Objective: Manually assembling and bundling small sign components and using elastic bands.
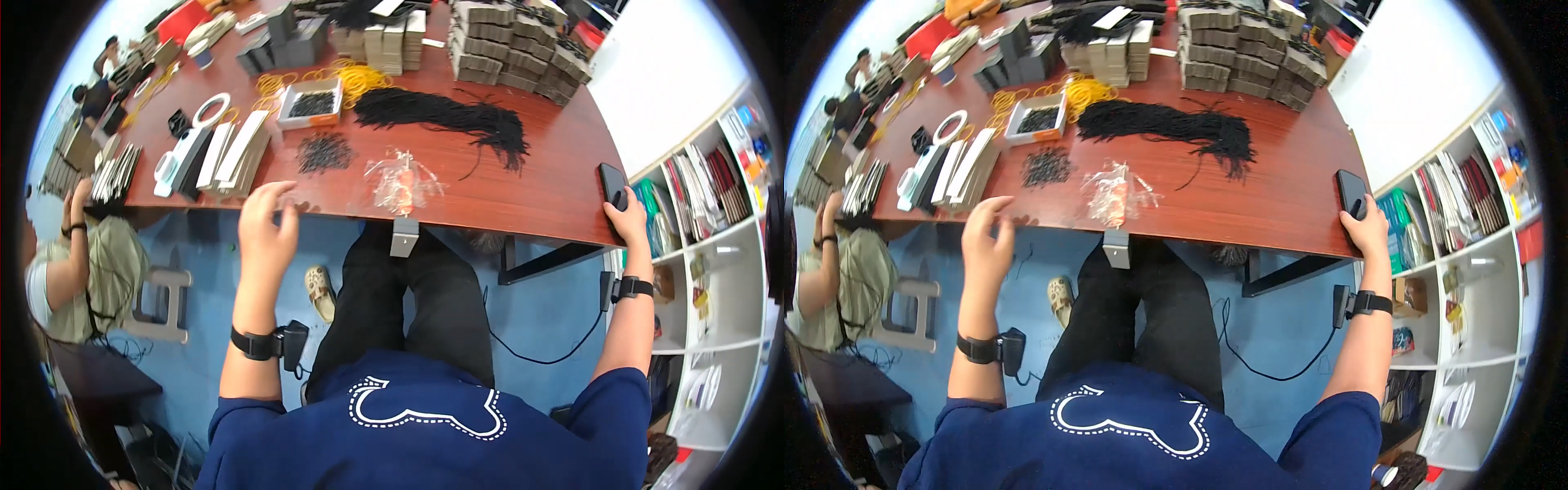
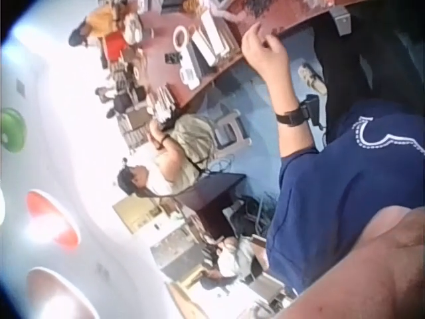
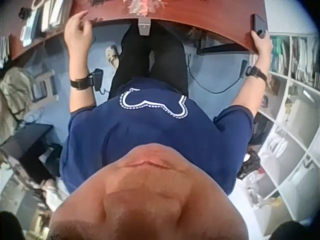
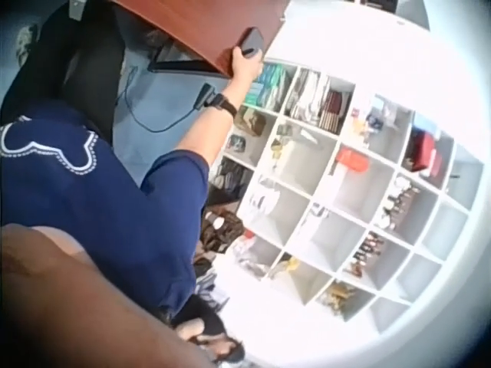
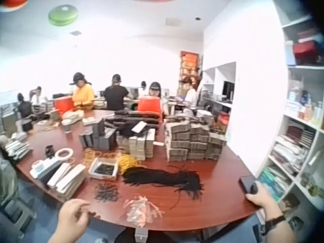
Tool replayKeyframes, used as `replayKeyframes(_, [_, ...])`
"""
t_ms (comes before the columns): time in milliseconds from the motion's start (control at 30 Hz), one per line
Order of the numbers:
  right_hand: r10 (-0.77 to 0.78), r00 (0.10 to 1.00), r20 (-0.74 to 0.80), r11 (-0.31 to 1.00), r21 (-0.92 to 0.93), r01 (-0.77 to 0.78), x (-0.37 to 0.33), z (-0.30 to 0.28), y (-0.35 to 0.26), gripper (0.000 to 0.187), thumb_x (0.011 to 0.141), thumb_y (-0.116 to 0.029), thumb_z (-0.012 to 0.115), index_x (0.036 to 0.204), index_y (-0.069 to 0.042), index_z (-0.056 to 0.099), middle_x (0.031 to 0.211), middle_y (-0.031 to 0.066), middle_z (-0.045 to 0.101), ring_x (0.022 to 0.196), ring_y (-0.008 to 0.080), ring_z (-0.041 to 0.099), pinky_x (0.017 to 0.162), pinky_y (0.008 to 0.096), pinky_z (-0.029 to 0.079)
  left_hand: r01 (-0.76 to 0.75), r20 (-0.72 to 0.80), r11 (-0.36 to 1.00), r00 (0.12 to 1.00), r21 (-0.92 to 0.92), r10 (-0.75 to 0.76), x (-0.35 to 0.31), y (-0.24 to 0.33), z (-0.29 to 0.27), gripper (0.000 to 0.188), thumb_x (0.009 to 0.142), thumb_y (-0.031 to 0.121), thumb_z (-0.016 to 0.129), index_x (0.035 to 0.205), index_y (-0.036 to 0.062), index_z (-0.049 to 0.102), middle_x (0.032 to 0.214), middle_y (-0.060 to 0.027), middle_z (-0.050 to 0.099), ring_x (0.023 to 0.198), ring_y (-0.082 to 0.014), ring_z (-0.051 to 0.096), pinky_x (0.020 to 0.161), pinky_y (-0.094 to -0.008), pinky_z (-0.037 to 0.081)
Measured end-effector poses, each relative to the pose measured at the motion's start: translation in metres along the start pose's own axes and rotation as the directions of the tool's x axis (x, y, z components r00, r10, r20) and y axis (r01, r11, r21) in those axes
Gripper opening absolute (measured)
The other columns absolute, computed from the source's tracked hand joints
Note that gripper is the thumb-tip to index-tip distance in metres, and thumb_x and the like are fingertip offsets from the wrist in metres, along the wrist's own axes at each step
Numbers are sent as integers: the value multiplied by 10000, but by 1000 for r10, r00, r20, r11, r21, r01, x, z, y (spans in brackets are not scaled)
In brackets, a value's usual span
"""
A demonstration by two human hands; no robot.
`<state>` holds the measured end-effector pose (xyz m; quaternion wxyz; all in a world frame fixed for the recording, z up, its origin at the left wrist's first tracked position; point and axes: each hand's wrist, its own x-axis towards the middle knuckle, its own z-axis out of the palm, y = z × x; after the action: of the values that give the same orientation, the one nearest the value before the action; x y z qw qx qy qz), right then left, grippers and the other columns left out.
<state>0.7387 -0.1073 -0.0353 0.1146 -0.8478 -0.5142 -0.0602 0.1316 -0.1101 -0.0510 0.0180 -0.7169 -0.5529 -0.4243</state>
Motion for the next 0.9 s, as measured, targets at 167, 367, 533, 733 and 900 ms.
replayKeyframes(167, [-84,996,38,991,110,79,9,6,0,796,664,-426,704,1358,-147,433,1254,245,488,1170,381,464,1003,423,365,-20,91,999,996,-29,22,-26,20,11,307,770,16,613,1076,43,603,1085,-144,598,1050,-316,552,922,-388,430])
replayKeyframes(367, [-166,980,-106,974,-172,147,-20,-20,-68,747,674,-398,734,1326,-146,469,1281,238,471,1187,373,458,996,453,376,-48,132,985,989,-166,71,-35,36,20,325,745,2,624,1067,52,612,1110,-129,592,1083,-310,535,944,-396,422])
replayKeyframes(533, [-837,516,-184,450,309,838,-76,-4,-225,328,755,-155,660,1073,-77,646,1199,142,561,1074,318,554,927,376,457,-21,273,923,952,-384,135,-38,67,8,274,753,-16,593,1018,40,630,1106,-133,614,1086,-292,555,946,-374,420])
replayKeyframes(733, [-806,589,-65,499,463,733,-65,30,-262,77,799,-104,612,828,-40,581,898,115,552,878,310,567,778,404,462,139,429,822,893,-553,138,-50,86,4,246,790,-35,575,1023,27,626,1090,-114,602,968,-200,591,812,-280,477])
replayKeyframes(900, [-712,675,-194,384,697,606,-101,10,-259,63,826,-48,568,869,-15,536,811,137,585,787,309,595,716,383,476,723,764,305,645,-620,24,-38,102,13,256,902,100,518,1132,3,574,967,-57,587,781,-129,565,694,-246,471])
